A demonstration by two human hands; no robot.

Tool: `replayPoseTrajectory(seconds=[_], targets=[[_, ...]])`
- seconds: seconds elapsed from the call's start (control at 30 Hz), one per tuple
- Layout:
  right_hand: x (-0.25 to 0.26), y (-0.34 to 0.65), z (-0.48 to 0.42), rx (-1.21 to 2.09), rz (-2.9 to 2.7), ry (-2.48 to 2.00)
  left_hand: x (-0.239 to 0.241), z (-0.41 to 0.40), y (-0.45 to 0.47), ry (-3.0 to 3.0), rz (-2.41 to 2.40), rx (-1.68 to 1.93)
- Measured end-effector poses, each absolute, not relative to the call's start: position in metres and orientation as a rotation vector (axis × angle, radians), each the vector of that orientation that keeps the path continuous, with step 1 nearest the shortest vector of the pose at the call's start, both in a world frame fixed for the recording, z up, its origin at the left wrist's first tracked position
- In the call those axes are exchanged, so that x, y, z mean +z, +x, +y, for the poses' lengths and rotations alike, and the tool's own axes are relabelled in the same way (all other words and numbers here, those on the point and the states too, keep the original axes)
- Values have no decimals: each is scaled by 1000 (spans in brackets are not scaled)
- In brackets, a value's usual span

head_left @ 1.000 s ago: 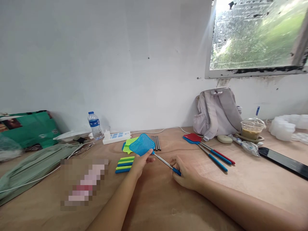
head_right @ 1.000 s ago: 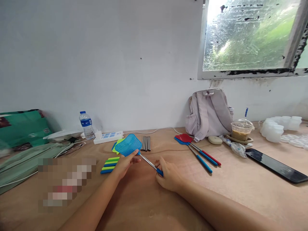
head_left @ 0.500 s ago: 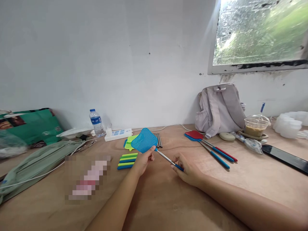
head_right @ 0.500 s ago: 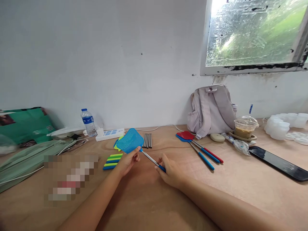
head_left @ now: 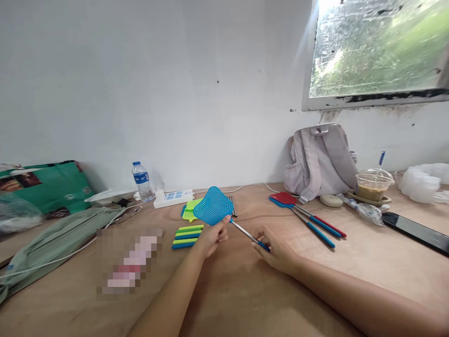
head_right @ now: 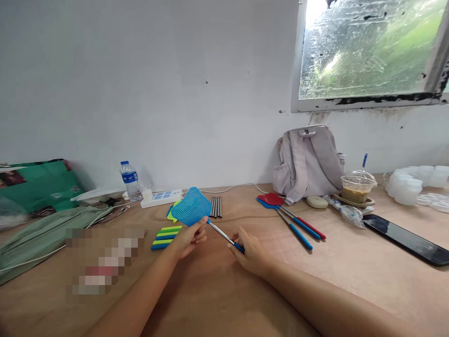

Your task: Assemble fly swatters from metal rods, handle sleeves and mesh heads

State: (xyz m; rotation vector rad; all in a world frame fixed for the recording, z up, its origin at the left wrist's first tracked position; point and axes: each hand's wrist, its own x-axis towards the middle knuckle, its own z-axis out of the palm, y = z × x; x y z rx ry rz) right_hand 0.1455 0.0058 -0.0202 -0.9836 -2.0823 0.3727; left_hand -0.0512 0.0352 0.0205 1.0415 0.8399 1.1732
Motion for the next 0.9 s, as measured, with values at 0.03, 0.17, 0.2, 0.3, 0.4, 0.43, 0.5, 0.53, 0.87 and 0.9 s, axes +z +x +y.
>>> replayPoseTrajectory(seconds=[0.03, 0.17, 0.2, 0.3, 0.4, 0.43, 0.5, 0.53, 0.87, 0.9], targets=[[-21, 145, 6, 370, -2081, -977, 21, 35, -51, 1050, 840, 1169], [-23, 145, 7, 387, -2067, -960, 25, 32, -51, 1117, 844, 1143], [-24, 145, 8, 392, -2066, -955, 25, 31, -51, 1131, 850, 1141], [-22, 144, 8, 396, -2056, -954, 25, 30, -52, 1154, 882, 1152], [-19, 142, 8, 406, -2052, -949, 21, 32, -54, 1182, 923, 1170], [-17, 142, 7, 416, -2056, -944, 19, 33, -55, 1196, 940, 1182], [-15, 141, 7, 434, -2068, -943, 15, 36, -57, 1229, 976, 1210], [-14, 141, 6, 439, -2072, -948, 13, 37, -57, 1247, 992, 1218], [-21, 143, 11, 362, -2060, -968, 18, 35, -56, 1291, 992, 1240], [-21, 142, 12, 352, -2062, -959, 18, 35, -56, 1298, 1020, 1264]])
